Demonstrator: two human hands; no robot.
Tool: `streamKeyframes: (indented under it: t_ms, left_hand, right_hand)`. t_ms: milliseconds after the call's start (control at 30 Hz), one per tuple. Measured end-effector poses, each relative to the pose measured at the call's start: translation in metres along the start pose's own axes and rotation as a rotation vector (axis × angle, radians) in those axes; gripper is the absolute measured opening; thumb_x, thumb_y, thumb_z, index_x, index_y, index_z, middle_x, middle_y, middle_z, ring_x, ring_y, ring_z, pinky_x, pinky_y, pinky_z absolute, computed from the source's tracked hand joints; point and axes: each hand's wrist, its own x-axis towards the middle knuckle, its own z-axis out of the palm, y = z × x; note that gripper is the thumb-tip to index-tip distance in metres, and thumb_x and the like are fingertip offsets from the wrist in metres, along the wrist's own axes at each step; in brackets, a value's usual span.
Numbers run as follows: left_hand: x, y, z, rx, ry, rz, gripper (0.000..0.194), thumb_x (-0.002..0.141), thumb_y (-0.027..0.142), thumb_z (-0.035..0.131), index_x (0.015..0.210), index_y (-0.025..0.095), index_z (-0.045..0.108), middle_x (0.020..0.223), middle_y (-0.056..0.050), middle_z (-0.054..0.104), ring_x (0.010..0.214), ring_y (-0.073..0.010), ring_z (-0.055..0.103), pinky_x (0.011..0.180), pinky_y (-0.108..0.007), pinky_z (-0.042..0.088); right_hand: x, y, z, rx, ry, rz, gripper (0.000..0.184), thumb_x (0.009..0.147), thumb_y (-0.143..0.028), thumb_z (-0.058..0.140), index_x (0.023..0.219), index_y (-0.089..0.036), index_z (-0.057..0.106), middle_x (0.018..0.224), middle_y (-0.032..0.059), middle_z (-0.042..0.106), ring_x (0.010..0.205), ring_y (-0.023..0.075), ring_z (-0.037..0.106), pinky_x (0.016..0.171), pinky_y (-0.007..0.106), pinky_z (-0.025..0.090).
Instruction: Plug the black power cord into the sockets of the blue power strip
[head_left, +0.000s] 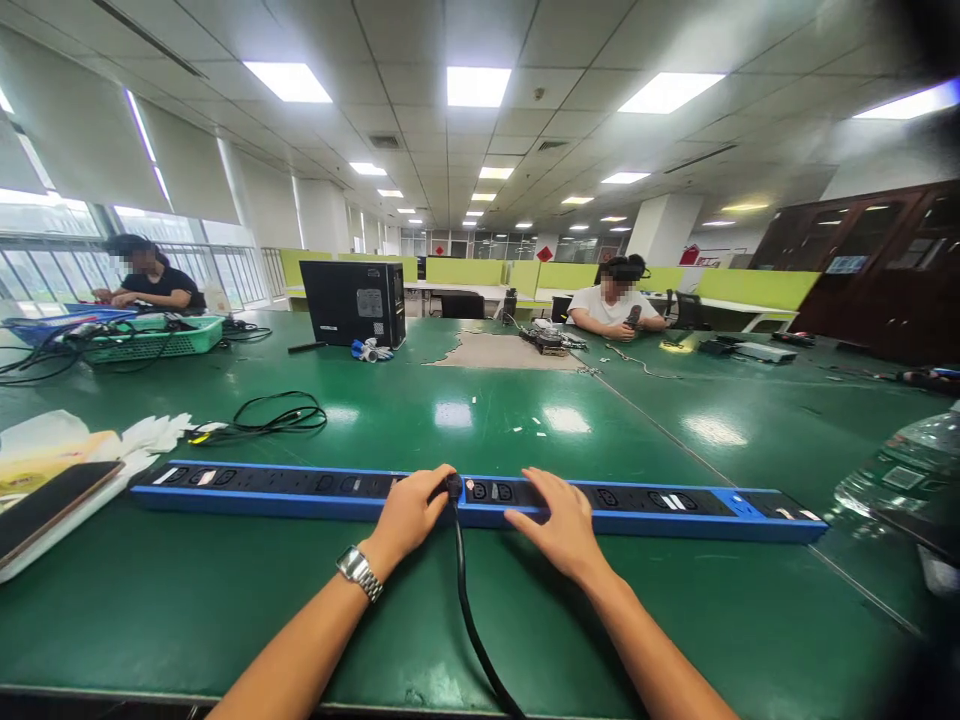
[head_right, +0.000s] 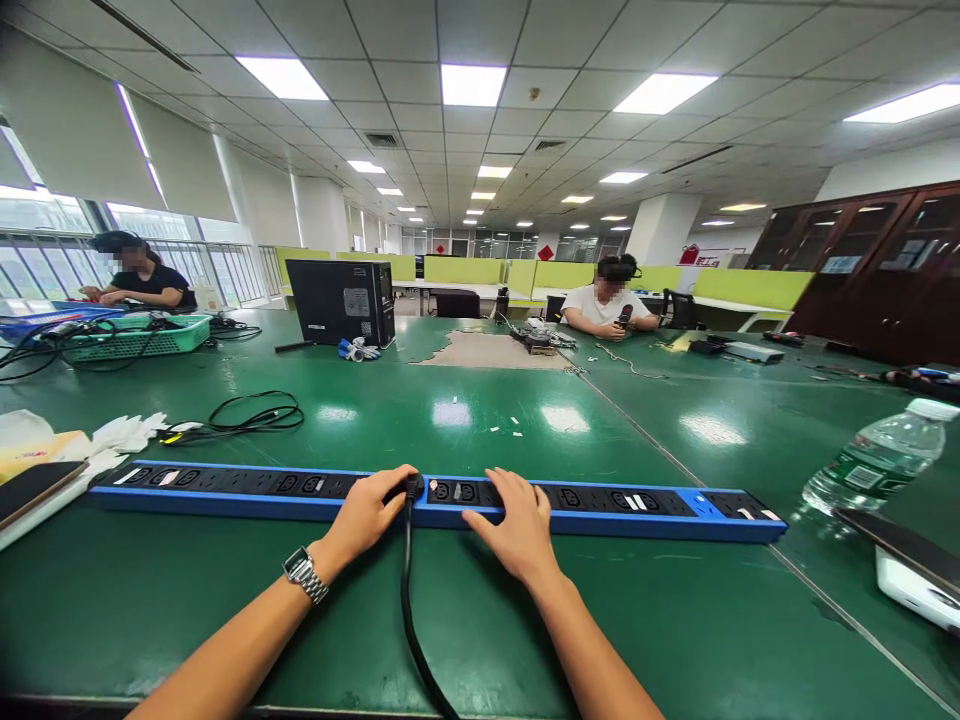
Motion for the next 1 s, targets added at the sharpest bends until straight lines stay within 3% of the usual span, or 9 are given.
streamKeyframes:
  t_ms: [133,200,267,367,500,633,733,867,1000]
  left_hand:
    - [-0.001,0.003,0.002,0.128,-0.026,0.028,0.042,0.084,0.018,0.057,0.125,0.026,0.057,0.119,-0.006,0.068,0.110,-0.0230,0.062,0.102,-0.041,0.044]
    - [-0.004,0.001,0.001,0.218,-0.012,0.025,0.063,0.078,0.026,0.066,0.138,0.024,0.045,0.128,-0.008,0.063,0.119,-0.0283,0.056,0.109,-0.051,0.034]
    - [-0.008,-0.001,0.000,0.293,0.000,-0.002,0.086,0.073,0.031,0.071,0.147,0.020,0.028,0.134,-0.012,0.059,0.125,-0.0317,0.051,0.111,-0.055,0.029]
    - [-0.010,-0.005,0.001,0.345,-0.012,-0.032,0.088,0.075,0.030,0.070,0.149,0.018,0.024,0.133,-0.014,0.059,0.123,-0.0295,0.052,0.107,-0.050,0.035]
    - [-0.010,-0.007,0.002,0.363,0.001,-0.013,0.082,0.075,0.035,0.074,0.144,0.019,0.033,0.130,-0.013,0.061,0.120,-0.0282,0.055,0.105,-0.047,0.037]
    - [-0.010,-0.007,0.000,0.348,0.018,-0.008,0.080,0.074,0.036,0.075,0.142,0.019,0.037,0.127,-0.013,0.063,0.118,-0.0285,0.056,0.105,-0.047,0.038]
    - [-0.009,-0.005,0.000,0.322,0.033,-0.021,0.076,0.074,0.038,0.074,0.140,0.020,0.041,0.126,-0.013,0.064,0.118,-0.0294,0.056,0.104,-0.049,0.038]
    - [-0.004,0.007,0.005,0.253,0.025,-0.052,0.064,0.076,0.039,0.071,0.133,0.018,0.050,0.127,-0.014,0.063,0.117,-0.0302,0.057,0.104,-0.052,0.037]
    - [0.004,0.031,0.020,0.127,0.034,0.020,0.050,0.078,0.033,0.070,0.124,0.018,0.058,0.123,-0.011,0.066,0.115,-0.0276,0.058,0.103,-0.048,0.041]
  right_hand:
    - [0.005,-0.034,0.011,0.138,-0.019,-0.168,0.065,0.075,-0.044,0.069,0.133,-0.021,0.051,0.135,0.0105,0.056,0.126,0.0282,0.048,0.107,0.050,0.035]
    - [0.010,-0.054,0.020,0.173,-0.020,-0.240,0.065,0.074,-0.039,0.070,0.134,-0.021,0.050,0.132,0.0104,0.059,0.122,0.0280,0.050,0.104,0.048,0.038]
    - [0.016,-0.072,0.029,0.203,0.001,-0.310,0.054,0.078,-0.034,0.068,0.129,-0.022,0.055,0.123,0.0089,0.065,0.113,0.0269,0.055,0.100,0.047,0.041]
    - [0.025,-0.084,0.036,0.256,0.088,-0.338,0.032,0.087,-0.028,0.057,0.117,-0.021,0.062,0.107,0.0083,0.071,0.100,0.0239,0.061,0.093,0.043,0.045]
    - [0.031,-0.059,0.019,0.288,0.279,-0.219,0.033,0.093,-0.037,0.049,0.117,-0.018,0.061,0.105,0.0103,0.070,0.098,0.0226,0.062,0.089,0.038,0.047]
    - [0.021,-0.006,-0.006,0.196,0.217,-0.137,0.036,0.092,-0.043,0.048,0.114,-0.019,0.063,0.101,0.0105,0.070,0.092,0.0232,0.064,0.085,0.037,0.050]
    - [0.011,0.019,-0.012,0.186,0.166,-0.078,0.037,0.090,-0.045,0.048,0.112,-0.019,0.063,0.100,0.0113,0.070,0.090,0.0240,0.065,0.085,0.038,0.051]
    - [0.009,0.021,-0.009,0.192,0.062,-0.122,0.036,0.091,-0.043,0.048,0.115,-0.020,0.062,0.102,0.0104,0.070,0.092,0.0233,0.063,0.086,0.038,0.050]
    - [0.010,0.017,-0.007,0.100,0.005,-0.174,0.034,0.092,-0.041,0.047,0.116,-0.022,0.062,0.104,0.0094,0.070,0.097,0.0238,0.061,0.089,0.041,0.047]
